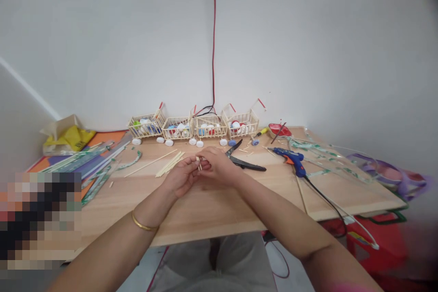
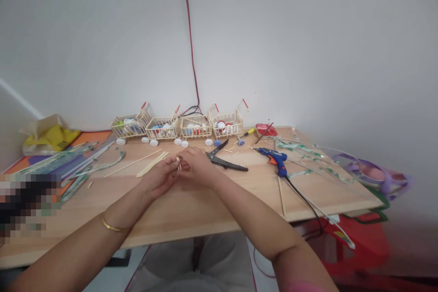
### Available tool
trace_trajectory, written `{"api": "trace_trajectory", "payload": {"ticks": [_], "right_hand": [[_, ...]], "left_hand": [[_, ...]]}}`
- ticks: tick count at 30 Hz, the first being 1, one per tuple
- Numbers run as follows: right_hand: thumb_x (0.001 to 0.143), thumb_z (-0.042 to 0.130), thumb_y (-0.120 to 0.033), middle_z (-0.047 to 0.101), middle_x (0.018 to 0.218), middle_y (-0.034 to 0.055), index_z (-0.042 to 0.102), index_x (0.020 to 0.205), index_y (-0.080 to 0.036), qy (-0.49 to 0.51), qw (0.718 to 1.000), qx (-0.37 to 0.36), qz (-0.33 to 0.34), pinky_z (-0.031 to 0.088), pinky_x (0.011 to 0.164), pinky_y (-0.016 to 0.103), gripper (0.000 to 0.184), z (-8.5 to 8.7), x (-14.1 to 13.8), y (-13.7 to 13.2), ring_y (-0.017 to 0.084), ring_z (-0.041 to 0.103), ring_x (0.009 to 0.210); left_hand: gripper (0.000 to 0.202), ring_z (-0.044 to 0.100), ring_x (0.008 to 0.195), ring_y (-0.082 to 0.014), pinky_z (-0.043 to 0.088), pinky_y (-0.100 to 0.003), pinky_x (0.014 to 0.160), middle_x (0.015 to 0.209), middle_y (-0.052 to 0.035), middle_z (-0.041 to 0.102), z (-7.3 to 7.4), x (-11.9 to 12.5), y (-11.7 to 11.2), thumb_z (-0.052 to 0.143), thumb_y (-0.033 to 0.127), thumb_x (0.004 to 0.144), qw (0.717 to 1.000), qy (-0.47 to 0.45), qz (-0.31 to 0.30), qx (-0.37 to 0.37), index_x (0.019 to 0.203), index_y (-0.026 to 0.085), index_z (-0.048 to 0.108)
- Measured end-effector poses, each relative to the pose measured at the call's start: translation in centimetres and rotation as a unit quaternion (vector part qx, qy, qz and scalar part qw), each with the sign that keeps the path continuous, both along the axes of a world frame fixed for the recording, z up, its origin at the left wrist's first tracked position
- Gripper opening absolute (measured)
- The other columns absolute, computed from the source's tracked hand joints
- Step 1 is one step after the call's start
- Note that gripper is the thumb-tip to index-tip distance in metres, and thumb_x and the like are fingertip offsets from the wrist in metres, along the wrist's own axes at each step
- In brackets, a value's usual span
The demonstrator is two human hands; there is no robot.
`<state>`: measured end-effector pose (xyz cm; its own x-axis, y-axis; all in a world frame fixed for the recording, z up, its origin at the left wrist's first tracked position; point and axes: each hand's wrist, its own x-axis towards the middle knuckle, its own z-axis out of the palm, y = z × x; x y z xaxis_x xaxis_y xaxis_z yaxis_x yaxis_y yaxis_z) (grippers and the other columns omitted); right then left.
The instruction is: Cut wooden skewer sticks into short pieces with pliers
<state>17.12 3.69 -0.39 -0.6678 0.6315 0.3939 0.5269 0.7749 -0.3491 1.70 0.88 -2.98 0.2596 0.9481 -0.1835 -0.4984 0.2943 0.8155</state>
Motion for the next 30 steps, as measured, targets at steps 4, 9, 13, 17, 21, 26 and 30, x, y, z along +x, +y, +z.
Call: {"api": "trace_trajectory", "payload": {"ticks": [4,9,13,17,21,26,30], "right_hand": [[0.076,0.063,-0.046,0.06,0.104,0.0098,0.056,0.103,-0.015,0.005,1.0,0.02,-0.005,0.035,0.087,0.034,0.042,-1.0,0.2,0.2,0.021,0.052,0.1],[0.071,0.065,-0.051,0.061,0.103,0.0102,0.057,0.103,-0.016,0.001,0.999,0.03,0.018,0.037,0.085,0.035,0.049,-1.0,1.0,0.1,0.022,0.053,0.098],[0.089,0.048,-0.035,0.062,0.105,0.0107,0.059,0.106,-0.015,0.006,0.997,0.077,-0.002,0.039,0.087,0.031,0.028,2.2,1.2,2.2,0.019,0.053,0.1],[0.094,0.033,-0.023,0.063,0.105,0.0117,0.063,0.1,-0.013,-0.184,0.966,0.096,-0.154,0.038,0.089,0.029,0.031,6.6,0.7,6.7,0.019,0.054,0.102],[0.088,0.04,-0.015,0.065,0.1,0.0192,0.066,0.094,-0.007,-0.259,0.943,0.063,-0.198,0.042,0.083,0.031,0.029,8.4,-0.9,10.6,0.024,0.06,0.095],[0.078,0.053,-0.012,0.066,0.099,0.021,0.068,0.094,-0.007,-0.332,0.92,0.016,-0.21,0.046,0.079,0.031,0.023,7.5,-3.1,13.4,0.027,0.063,0.092],[0.078,0.053,-0.015,0.067,0.099,0.0204,0.069,0.096,-0.008,-0.366,0.904,-0.01,-0.223,0.048,0.077,0.032,0.025,6.8,-3.6,14.4,0.027,0.063,0.091]], "left_hand": [[0.01,0.066,0.083,-0.0176,0.052,-0.024,0.07,0.089,-0.0123,0.069,-0.1,0.2,0.0,0.061,0.013,0.077,1.0,-0.006,-0.026,-0.005,0.087,0.009,0.063],[0.006,0.067,0.077,-0.0176,0.052,-0.026,0.066,0.083,-0.0106,0.069,-0.3,0.4,-0.1,0.061,0.011,0.077,1.0,-0.002,-0.014,-0.018,0.083,0.01,0.061],[0.008,0.067,0.08,-0.0173,0.052,-0.03,0.077,0.085,-0.0081,0.069,-0.2,0.1,-0.1,0.062,0.012,0.076,1.0,-0.021,-0.011,-0.021,0.084,0.012,0.06],[0.011,0.067,0.078,-0.0174,0.052,-0.03,0.077,0.084,-0.0069,0.068,-0.4,0.1,-0.1,0.065,0.013,0.075,0.999,-0.022,-0.032,-0.03,0.082,0.013,0.058],[0.015,0.067,0.076,-0.0171,0.052,-0.03,0.074,0.083,-0.0069,0.067,-0.5,0.2,-0.4,0.068,0.017,0.073,0.998,-0.014,-0.065,-0.022,0.083,0.013,0.057],[0.023,0.067,0.073,-0.0188,0.052,-0.031,0.068,0.08,-0.0059,0.065,-0.1,0.4,-1.0,0.072,0.024,0.069,0.992,-0.004,-0.122,-0.017,0.082,0.013,0.057],[0.024,0.067,0.072,-0.0182,0.051,-0.031,0.07,0.079,-0.0054,0.065,-0.1,0.4,-1.1,0.073,0.025,0.067,0.992,-0.01,-0.122,-0.019,0.081,0.013,0.057]]}}
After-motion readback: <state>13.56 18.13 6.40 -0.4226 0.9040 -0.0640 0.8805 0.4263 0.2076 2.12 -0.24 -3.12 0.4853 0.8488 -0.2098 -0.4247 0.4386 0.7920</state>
